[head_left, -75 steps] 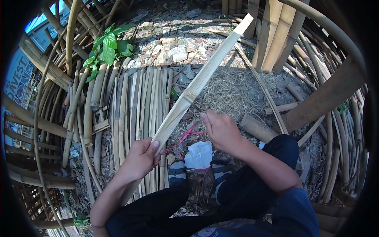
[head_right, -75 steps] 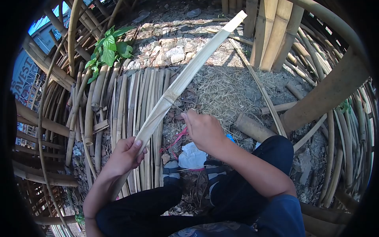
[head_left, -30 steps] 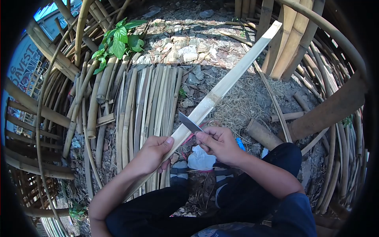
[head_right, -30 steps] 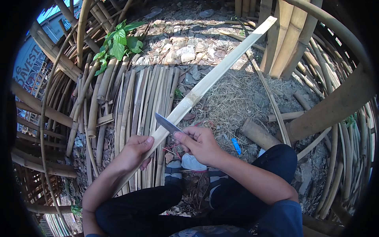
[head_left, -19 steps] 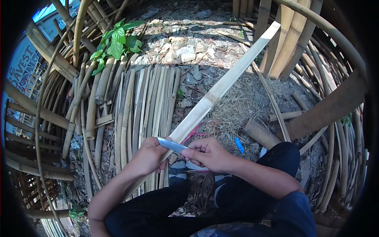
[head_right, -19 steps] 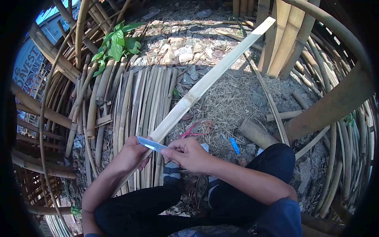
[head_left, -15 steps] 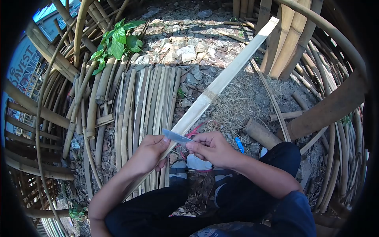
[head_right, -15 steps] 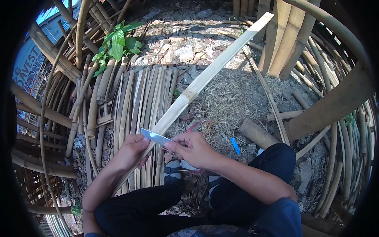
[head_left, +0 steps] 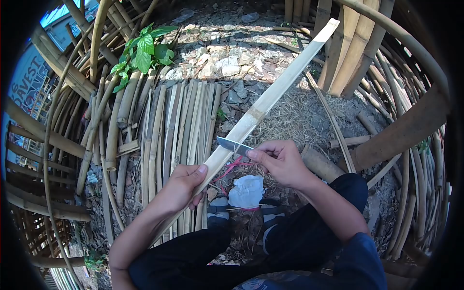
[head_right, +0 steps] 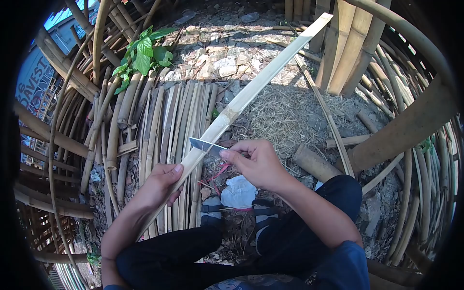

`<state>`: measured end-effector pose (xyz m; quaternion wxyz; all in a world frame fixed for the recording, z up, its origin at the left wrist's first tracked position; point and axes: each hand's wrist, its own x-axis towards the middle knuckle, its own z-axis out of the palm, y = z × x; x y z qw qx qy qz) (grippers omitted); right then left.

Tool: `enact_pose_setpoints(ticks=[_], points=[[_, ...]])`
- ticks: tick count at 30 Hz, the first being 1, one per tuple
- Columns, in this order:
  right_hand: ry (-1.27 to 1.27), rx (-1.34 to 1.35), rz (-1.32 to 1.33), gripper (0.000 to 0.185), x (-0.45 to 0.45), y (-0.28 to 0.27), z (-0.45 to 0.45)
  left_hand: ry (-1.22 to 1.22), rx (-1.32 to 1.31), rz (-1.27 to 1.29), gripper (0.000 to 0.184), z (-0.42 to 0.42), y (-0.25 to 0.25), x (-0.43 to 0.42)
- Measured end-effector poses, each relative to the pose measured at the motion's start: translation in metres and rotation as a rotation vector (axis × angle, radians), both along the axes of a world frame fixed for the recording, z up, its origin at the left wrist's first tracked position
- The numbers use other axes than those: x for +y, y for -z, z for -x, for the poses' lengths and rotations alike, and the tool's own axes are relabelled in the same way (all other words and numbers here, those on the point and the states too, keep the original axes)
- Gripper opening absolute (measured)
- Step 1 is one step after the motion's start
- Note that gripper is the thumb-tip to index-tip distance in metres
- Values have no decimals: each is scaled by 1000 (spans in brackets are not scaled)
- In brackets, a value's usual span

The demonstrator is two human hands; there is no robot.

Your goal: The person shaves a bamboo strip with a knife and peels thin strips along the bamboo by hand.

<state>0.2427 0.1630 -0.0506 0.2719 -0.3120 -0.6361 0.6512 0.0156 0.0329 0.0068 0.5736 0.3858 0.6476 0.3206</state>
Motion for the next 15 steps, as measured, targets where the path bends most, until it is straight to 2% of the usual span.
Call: enact_pose_setpoints(ticks=[3,5,8,11,15], points=[[131,2,-108,24,4,0,-1,12,26,18,49,0,-1,0],[300,41,-13,25,34,-4,-17,3,8,63,48,4,1,-9],[347,-18,58,26,51,-24,-41,-5,-19,107,48,5,0,-12],[327,116,134,28,37,-26,-40,-7,-24,97,48,7,1,-11],[-29,114,113,31,-6,-13,-17,-83,-82,81,44,9,5,-7]])
